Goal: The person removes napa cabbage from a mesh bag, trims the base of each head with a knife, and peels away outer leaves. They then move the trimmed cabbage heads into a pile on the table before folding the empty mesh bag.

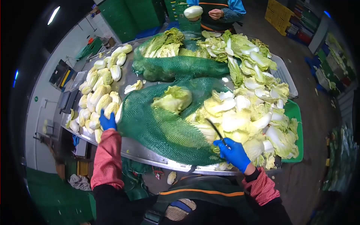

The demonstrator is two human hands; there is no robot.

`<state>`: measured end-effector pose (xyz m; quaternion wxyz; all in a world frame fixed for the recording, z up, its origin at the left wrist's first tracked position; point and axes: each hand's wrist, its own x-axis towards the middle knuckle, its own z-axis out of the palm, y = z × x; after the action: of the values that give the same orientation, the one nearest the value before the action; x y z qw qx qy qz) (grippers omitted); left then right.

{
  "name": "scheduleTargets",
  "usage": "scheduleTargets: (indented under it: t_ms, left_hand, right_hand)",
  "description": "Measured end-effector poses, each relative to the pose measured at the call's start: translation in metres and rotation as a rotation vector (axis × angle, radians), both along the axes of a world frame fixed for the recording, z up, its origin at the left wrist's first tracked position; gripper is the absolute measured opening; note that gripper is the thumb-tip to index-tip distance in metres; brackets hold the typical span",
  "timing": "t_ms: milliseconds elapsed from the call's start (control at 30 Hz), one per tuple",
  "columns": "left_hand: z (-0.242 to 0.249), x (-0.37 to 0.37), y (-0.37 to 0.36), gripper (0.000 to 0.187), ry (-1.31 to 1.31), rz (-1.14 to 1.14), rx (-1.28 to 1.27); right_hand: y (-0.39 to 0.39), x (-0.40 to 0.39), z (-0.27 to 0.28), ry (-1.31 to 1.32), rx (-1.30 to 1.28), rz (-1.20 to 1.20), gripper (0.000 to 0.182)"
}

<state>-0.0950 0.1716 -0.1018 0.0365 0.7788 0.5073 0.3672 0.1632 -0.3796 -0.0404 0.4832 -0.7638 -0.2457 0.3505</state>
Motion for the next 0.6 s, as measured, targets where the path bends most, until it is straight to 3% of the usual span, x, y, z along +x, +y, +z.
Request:
scheduleTargets:
  t_ms: [67, 133, 233, 267, 300, 400, 533, 600]
  left_hand:
    - [0.061, 0.074, -0.095, 0.053, -0.290, -0.546, 0.068]
    - [0.110, 0.111, -0.195, 0.048, -0.259, -0.904, -0.370]
    - [0.116, 0.136, -0.269, 0.052, 0.269, -1.354, -0.035]
    - [0.103, 0.133, -0.279, 0.050, 0.477, -1.399, -0.183]
    - [0.093, 0.129, -0.287, 0.042, 0.487, -1.385, -0.288]
    - [0.080, 0.096, -0.279, 0.040, 0.610, -1.118, -0.664]
    - [0.033, 0.042, -0.280, 0.051, 0.942, -0.923, -0.974]
    - [0.022, 0.042, -0.286, 0.050, 1.012, -0.854, -1.066]
  right_hand:
    - [0.009, 0.004, 0.003, -0.096, 0.074, -0.108, 0.028]
    - [0.022, 0.008, 0.018, -0.120, 0.203, -0.205, 0.024]
    - [0.043, 0.007, 0.024, 0.026, 0.263, -0.185, 0.024]
    - [0.049, 0.006, 0.017, 0.076, 0.271, -0.178, 0.025]
    - [0.053, 0.007, 0.008, 0.129, 0.278, -0.173, 0.025]
    - [0.047, 0.013, -0.030, 0.222, 0.162, -0.287, 0.028]
    - [-0.002, 0.021, -0.109, -0.174, 0.006, -0.352, 0.026]
    - [-0.015, 0.024, -0.112, -0.150, -0.056, -0.378, 0.025]
